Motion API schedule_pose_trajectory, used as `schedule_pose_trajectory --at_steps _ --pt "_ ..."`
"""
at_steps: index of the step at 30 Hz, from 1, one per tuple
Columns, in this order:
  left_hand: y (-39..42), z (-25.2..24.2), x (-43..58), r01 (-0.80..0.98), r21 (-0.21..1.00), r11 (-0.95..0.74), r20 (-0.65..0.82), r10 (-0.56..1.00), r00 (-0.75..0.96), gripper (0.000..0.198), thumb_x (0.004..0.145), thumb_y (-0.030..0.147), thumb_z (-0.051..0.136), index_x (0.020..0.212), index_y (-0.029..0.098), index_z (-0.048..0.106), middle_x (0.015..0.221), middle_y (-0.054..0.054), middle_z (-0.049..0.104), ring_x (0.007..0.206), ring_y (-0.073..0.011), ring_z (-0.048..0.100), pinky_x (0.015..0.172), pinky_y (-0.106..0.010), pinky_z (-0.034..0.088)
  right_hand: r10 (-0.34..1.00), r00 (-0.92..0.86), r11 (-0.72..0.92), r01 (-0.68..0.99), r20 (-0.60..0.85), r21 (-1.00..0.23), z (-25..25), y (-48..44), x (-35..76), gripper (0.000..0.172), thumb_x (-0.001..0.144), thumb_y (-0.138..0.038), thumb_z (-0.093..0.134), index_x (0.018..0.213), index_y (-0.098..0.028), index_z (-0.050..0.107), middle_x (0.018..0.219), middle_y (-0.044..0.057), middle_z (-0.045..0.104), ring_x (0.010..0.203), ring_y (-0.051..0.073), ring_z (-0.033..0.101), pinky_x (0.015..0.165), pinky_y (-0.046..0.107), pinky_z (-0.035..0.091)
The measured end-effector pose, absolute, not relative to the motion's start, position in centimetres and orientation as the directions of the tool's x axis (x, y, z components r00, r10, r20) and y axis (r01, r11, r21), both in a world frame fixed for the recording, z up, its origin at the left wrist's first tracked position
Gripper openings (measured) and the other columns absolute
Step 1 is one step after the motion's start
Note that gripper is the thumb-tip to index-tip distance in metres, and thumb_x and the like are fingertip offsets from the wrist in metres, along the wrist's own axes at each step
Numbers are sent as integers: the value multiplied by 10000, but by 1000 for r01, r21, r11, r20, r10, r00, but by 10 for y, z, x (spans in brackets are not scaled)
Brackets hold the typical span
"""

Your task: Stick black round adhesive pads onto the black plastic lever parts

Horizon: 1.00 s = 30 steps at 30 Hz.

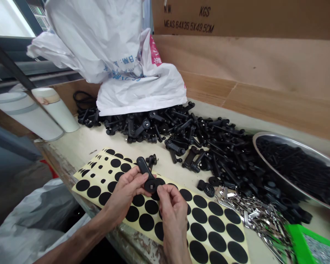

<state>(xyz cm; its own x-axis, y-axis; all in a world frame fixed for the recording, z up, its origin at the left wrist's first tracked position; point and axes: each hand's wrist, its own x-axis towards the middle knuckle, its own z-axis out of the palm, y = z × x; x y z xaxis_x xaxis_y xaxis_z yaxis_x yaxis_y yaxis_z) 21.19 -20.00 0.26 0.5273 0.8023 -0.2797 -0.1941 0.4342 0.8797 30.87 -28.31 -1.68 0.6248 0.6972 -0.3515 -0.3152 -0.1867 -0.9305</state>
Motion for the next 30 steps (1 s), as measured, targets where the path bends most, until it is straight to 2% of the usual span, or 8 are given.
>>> schedule_pose_trajectory --at_steps 30 --pt "-200 -3 211 -211 873 439 -271 798 539 223 858 325 603 974 135 601 958 -95 678 768 -159 637 647 -250 545 706 611 -188 -325 -358 -927 -20 -282 309 340 795 -466 661 634 -188 550 515 -54 380 528 101 269 483 240 242"
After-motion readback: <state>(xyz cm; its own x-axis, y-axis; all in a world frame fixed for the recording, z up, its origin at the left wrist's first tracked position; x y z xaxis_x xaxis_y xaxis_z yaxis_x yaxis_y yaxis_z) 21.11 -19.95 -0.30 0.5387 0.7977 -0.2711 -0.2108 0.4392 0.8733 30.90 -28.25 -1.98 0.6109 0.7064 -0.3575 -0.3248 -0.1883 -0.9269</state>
